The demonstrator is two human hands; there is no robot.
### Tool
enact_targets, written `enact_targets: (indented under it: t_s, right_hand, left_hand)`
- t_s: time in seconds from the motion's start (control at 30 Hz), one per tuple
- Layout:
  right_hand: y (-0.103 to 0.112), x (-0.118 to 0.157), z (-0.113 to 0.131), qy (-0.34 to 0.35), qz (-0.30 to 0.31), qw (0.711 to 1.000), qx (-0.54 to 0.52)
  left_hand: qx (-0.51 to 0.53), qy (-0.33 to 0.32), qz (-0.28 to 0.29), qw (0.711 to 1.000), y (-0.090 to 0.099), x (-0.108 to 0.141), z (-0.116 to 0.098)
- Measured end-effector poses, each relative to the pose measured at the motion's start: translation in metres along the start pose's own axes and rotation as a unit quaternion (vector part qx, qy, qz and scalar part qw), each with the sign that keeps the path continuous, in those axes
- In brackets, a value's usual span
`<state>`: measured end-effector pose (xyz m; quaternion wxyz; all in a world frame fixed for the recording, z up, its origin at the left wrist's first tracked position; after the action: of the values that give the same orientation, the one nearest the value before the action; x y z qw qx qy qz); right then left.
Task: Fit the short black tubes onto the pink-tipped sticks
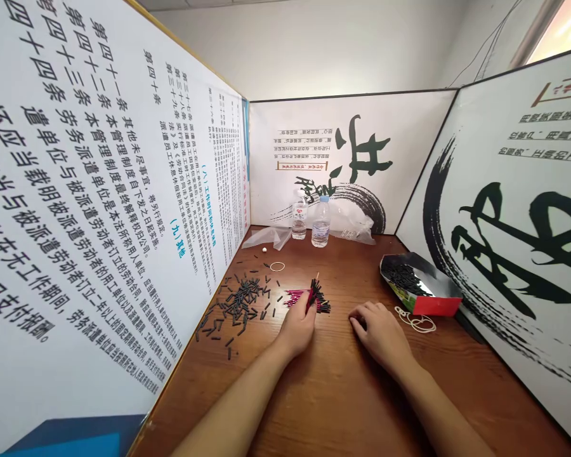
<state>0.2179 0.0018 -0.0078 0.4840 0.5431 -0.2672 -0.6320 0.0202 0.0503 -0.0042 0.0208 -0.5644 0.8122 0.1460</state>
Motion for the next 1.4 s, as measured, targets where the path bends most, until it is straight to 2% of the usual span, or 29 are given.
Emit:
enact_targets:
  t_s: [0.37, 0.47, 0.57, 0.7, 0.87, 1.4]
  right_hand:
    - [0.010, 0.002, -0.010, -0.020, 0.020, 1.000, 0.003]
    - [0.013, -0.001, -0.001, -0.033, -0.016, 0.998, -0.048]
    - [0.010, -0.010, 0.017, -0.055, -0.054, 0.985, -0.152]
    - [-0.008, -0.024, 0.042, -0.023, -0.035, 0.970, -0.238]
    - [-0.023, -0.026, 0.043, -0.014, -0.055, 0.970, -0.235]
    - [-0.020, -0.020, 0.039, 0.032, -0.080, 0.968, -0.235]
  left_hand:
    - [0.016, -0.002, 0.007, 1.000, 0.001, -0.001, 0.000]
    - [0.020, -0.005, 0.004, 1.000, 0.001, -0.001, 0.001]
    - [0.022, -0.001, 0.001, 1.000, 0.000, -0.001, 0.001]
    - [0.027, 0.003, -0.005, 1.000, 0.001, -0.001, 0.001]
    - [0.031, 0.015, -0.013, 0.999, 0.002, -0.002, 0.002]
    - [0.044, -0.009, 0.034, 0.998, 0.001, -0.002, -0.001]
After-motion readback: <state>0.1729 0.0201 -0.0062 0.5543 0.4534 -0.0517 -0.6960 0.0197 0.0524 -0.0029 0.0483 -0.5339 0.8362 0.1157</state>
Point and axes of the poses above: each hand's wrist, its own x-axis away from the middle knuckle, its own y-axis out of the back of the hand, z = x × y, the point moved 1 cm from there along -x, towards the middle knuckle, and after that the axes turned 2 degrees about y, right-handed, at the moved point
